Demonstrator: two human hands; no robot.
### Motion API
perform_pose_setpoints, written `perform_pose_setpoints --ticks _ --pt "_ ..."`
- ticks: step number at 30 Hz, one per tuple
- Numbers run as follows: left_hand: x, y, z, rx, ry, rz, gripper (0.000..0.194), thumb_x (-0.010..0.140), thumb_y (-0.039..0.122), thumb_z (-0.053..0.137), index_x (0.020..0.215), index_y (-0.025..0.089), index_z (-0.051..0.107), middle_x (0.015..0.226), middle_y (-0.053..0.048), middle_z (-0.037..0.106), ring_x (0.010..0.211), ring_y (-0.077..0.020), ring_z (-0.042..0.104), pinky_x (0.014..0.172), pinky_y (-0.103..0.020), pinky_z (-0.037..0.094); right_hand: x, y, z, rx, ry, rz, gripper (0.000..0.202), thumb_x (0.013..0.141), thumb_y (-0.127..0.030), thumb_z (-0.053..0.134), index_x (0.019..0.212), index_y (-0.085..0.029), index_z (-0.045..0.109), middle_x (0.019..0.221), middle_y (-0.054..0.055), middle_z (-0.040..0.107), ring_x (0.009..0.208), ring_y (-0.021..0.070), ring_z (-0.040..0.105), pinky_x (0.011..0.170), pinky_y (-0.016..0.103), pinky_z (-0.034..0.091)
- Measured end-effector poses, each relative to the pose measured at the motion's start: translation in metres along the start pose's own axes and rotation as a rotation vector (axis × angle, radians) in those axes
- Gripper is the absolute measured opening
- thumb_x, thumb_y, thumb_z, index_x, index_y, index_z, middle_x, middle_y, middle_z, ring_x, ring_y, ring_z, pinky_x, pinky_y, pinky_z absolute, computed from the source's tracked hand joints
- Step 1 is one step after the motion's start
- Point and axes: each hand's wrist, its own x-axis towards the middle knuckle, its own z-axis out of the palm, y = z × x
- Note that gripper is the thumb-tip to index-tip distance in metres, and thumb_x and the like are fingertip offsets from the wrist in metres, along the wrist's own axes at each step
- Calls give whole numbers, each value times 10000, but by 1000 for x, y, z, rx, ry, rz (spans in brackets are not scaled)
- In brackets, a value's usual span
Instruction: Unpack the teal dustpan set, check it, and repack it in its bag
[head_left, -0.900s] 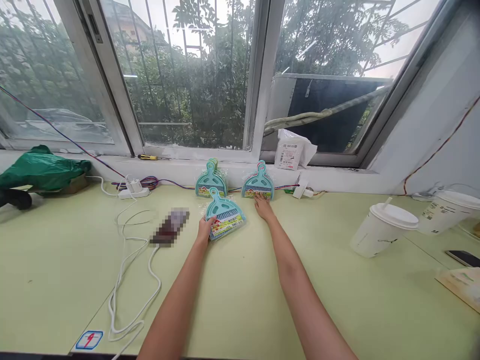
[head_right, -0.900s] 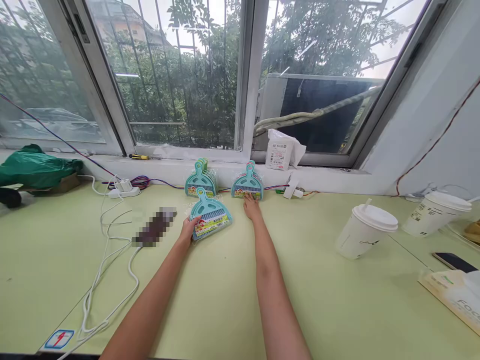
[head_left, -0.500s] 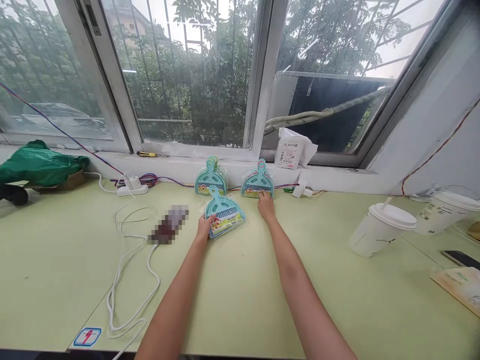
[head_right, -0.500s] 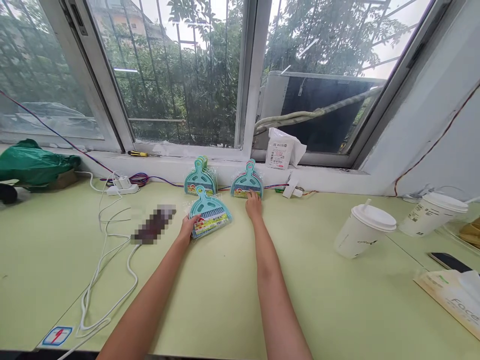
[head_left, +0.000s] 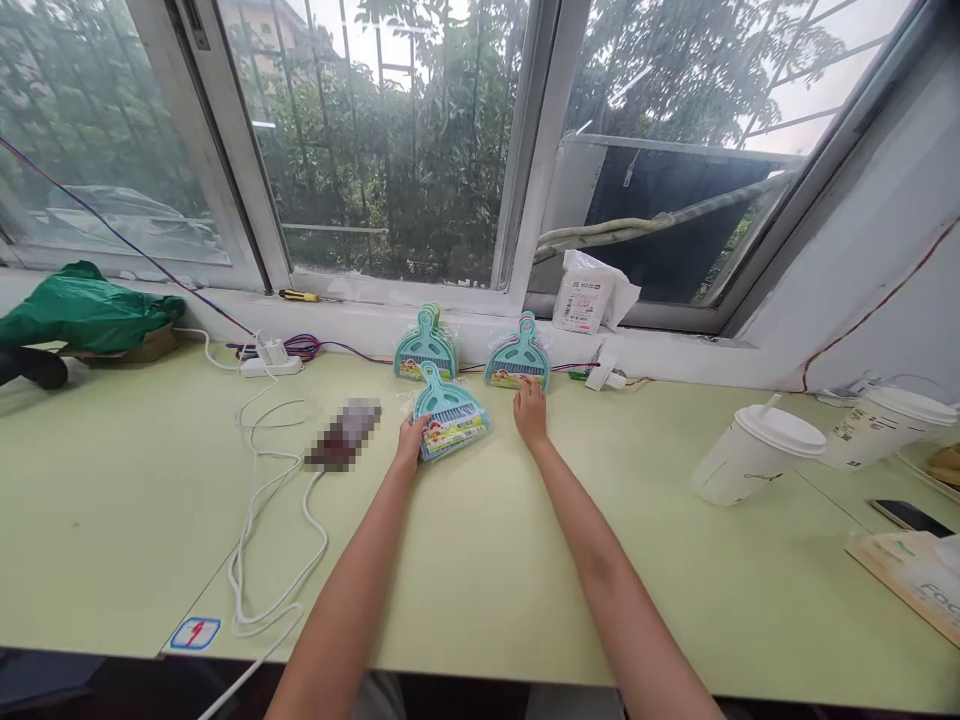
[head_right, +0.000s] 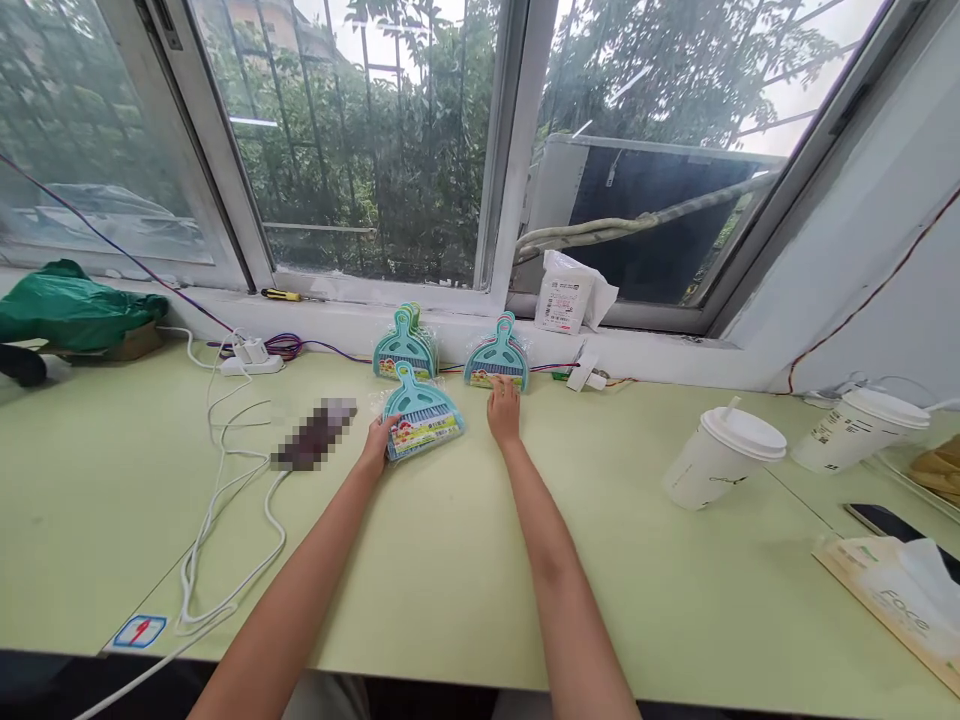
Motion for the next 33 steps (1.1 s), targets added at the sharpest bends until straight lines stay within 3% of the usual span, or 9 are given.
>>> perform_pose_setpoints --ticks 2,5,9,13,16,19,22,27,33 --pt "-2 0 2 -50 -13 -1 361 703 244 675 1044 156 592 802 -50 687 682 -185 674 688 -326 552 -18 -24 -18 88 -11 -110 364 935 -174 309 1241 -169 506 1291 126 503 1218 212 427 980 368 338" --pt "-7 -1 6 -125 -83 5 427 666 217 698 1071 157 576 831 -55 692 748 -202 681 747 -352 554 -49 -60 -45 161 -149 -279 306 968 -243 328 1172 -189 549 1220 101 566 1162 197 468 953 341 337" --pt "-19 -2 8 -166 -181 13 465 621 176 726 1062 146 581 831 -62 699 796 -218 680 796 -369 553 -83 -86 -70 135 -303 -289 321 981 -296 324 948 -201 629 1001 74 650 980 200 533 863 343 341" --pt "-34 -6 6 -148 -240 37 454 638 207 740 1064 148 598 934 -91 696 858 -233 674 817 -374 552 -97 -88 -84 232 -314 -105 390 973 -377 326 848 -194 647 901 70 666 900 207 542 830 346 348" --pt "-47 -9 9 -108 -292 58 538 624 207 766 1124 175 572 1024 -91 677 899 -233 665 816 -372 550 -98 -83 -90 524 -301 181 404 940 -474 358 899 -196 650 807 47 670 784 185 553 762 317 388" --pt "-61 -11 14 -42 -363 89 688 578 180 805 1203 242 523 1097 -60 658 931 -214 654 809 -347 548 -96 -77 -90 809 -285 520 398 834 -547 506 963 -187 616 720 24 662 647 162 529 648 291 408" --pt "-68 -10 16 56 -468 43 697 582 239 820 1215 256 530 1097 -57 661 941 -208 650 804 -334 542 -94 -70 -84 994 -244 734 388 674 -486 691 883 -181 574 734 20 653 648 145 541 621 272 425" --pt "-62 -3 11 135 -536 15 521 688 477 722 1126 208 638 1062 -82 680 969 -209 637 824 -327 529 -92 -54 -77 1260 -79 894 406 582 -307 759 867 -216 484 864 7 661 805 146 628 725 279 513" --pt "-54 -7 9 207 -395 20 434 688 397 751 1033 140 696 935 -119 705 720 -185 668 702 -318 535 -84 -43 -88 1342 -208 838 415 603 -202 761 961 -207 551 836 4 702 801 165 675 742 314 580"
